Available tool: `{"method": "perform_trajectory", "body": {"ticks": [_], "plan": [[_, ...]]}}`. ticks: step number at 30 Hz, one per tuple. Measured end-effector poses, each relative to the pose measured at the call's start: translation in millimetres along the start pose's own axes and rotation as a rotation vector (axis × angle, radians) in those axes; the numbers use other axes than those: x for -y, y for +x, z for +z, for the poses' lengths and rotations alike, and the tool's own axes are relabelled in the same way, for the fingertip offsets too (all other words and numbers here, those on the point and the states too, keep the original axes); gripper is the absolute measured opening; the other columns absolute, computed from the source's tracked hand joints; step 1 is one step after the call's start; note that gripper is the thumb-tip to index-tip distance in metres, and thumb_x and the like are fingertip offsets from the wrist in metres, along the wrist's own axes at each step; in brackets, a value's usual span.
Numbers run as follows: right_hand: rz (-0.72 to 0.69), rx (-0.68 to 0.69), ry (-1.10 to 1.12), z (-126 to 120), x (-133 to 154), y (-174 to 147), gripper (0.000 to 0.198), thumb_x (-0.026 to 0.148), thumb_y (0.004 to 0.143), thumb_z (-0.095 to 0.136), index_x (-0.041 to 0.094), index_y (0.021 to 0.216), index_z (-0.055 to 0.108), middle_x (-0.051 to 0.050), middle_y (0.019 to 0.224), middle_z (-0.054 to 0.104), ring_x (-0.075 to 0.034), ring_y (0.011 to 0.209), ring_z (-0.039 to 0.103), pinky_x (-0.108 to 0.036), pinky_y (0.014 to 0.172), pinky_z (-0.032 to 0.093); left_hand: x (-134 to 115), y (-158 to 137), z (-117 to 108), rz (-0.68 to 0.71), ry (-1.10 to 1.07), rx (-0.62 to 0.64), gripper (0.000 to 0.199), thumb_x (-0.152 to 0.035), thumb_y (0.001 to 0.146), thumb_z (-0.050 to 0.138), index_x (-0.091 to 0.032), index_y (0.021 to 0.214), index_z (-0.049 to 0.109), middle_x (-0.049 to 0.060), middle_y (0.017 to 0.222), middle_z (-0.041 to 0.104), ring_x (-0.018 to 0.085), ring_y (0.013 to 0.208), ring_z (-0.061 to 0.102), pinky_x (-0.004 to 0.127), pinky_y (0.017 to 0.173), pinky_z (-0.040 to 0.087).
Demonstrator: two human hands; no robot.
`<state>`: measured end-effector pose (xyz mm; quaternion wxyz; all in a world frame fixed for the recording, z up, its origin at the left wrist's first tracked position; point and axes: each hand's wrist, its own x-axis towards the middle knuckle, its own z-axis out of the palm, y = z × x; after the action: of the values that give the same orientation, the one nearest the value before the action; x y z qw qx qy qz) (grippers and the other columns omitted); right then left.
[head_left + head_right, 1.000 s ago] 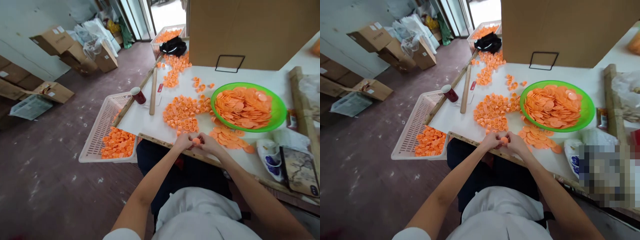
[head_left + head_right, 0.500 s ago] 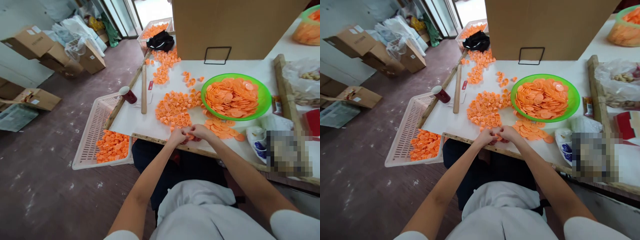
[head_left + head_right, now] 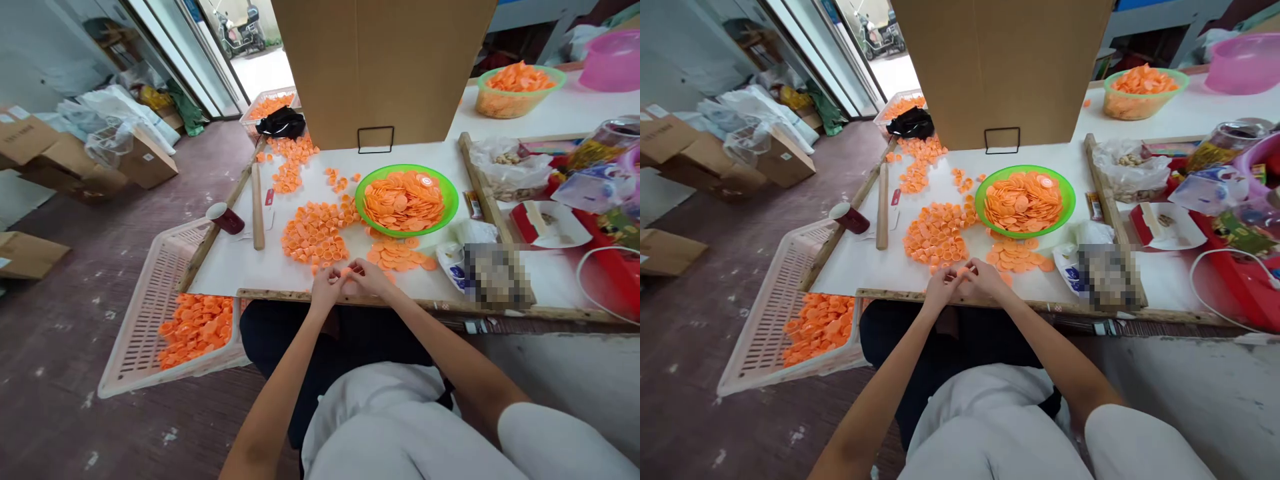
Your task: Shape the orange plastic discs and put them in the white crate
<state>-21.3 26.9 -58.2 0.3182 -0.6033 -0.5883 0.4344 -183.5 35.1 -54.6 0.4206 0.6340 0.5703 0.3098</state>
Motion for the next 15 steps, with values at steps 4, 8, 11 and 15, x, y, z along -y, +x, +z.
{"method": "perform_trajectory", "body": {"ticks": [4,8,11,15], "plan": [[-0.082,-0.003,0.365,6.4,-3.9,-13.6,0.024,0.039,0.077,0.067,0.019,0.088,0.058,-0.002,0.085,0.066,-0.015,0.075,0.063,-0.029,0.072,0.052,-3.8,-18.6,4.6,0.072,-0.293,-0.017,0.022,-0.034,0.075,0.068,-0.017,0.076,0.054,0.001,0.076,0.056,0.014,0.073,0.056,0.027,0.069,0.048],[-0.106,-0.002,0.497,16.4,-5.5,-20.2,0.030,0.042,0.071,0.073,0.020,0.083,0.057,0.000,0.080,0.064,-0.015,0.074,0.062,-0.030,0.072,0.052,-2.7,-29.8,9.6,0.031,-0.479,-0.031,0.025,-0.029,0.072,0.070,-0.017,0.083,0.051,0.000,0.079,0.056,0.013,0.075,0.057,0.028,0.074,0.048],[-0.097,-0.016,0.450,23.5,-2.2,-22.8,0.027,0.041,0.073,0.071,0.019,0.085,0.058,0.000,0.082,0.064,-0.015,0.075,0.062,-0.031,0.073,0.053,2.4,-33.8,11.4,0.027,-0.496,-0.030,0.024,-0.027,0.073,0.070,-0.017,0.084,0.051,0.000,0.080,0.057,0.014,0.077,0.058,0.028,0.075,0.049],[-0.127,0.019,0.310,13.7,11.6,-24.0,0.029,0.037,0.075,0.070,0.020,0.097,0.061,-0.004,0.094,0.065,-0.016,0.080,0.063,-0.031,0.073,0.053,16.1,-37.1,-10.8,0.013,-0.438,-0.094,0.026,-0.031,0.073,0.070,-0.017,0.090,0.055,0.002,0.084,0.060,0.014,0.077,0.060,0.028,0.074,0.050]]}}
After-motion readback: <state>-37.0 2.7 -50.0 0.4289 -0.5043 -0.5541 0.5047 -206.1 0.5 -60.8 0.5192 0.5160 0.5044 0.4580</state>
